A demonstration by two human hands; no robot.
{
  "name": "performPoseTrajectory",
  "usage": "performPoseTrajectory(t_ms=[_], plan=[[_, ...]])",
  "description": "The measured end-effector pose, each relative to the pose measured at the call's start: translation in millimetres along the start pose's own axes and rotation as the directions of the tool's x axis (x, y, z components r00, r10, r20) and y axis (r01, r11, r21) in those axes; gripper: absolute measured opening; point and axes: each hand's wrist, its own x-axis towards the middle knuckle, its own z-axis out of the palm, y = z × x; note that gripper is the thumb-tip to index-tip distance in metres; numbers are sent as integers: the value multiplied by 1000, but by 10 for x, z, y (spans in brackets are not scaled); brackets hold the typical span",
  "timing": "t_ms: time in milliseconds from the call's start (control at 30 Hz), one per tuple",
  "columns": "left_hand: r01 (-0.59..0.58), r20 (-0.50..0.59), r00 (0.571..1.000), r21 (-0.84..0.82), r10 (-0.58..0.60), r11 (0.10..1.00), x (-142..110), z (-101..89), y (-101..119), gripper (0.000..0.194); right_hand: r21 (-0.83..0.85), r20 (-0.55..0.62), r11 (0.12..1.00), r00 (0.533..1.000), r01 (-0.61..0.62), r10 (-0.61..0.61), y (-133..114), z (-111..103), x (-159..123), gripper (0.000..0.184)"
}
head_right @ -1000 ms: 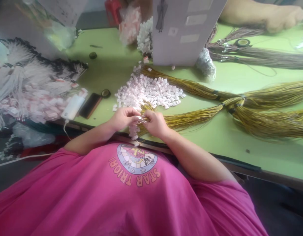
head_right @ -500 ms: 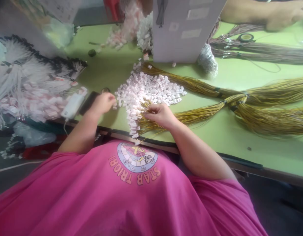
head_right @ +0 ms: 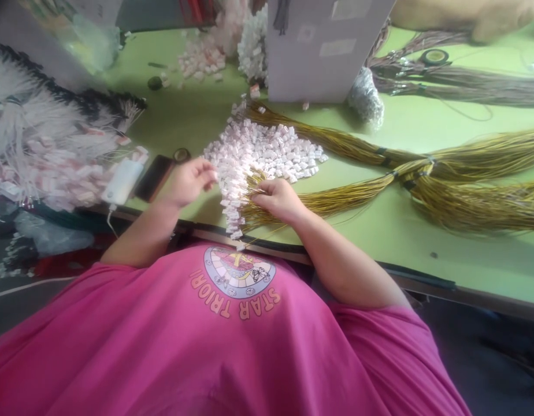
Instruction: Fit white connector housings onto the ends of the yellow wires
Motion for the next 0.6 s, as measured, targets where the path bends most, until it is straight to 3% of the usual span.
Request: performPoseTrajectory(t_ms=[100, 167, 467, 600], plan=[[59, 220, 976, -263, 0, 963, -127, 263, 172, 19, 50, -2, 997, 998, -64, 64, -48, 13, -20, 15], [106, 280, 960, -329, -10, 938, -167, 381, 214, 24, 45, -19, 997, 998, -64, 65, -91, 14, -38, 17], [103, 246, 969, -279, -32, 955, -168, 483, 192, 23, -123, -36, 992, 999, 1, -6, -128, 36, -44, 20], [29, 184, 983, -108, -8, 994, -196, 490, 206, 19, -157, -18, 987, 1000, 21, -24, -150, 32, -45, 16]])
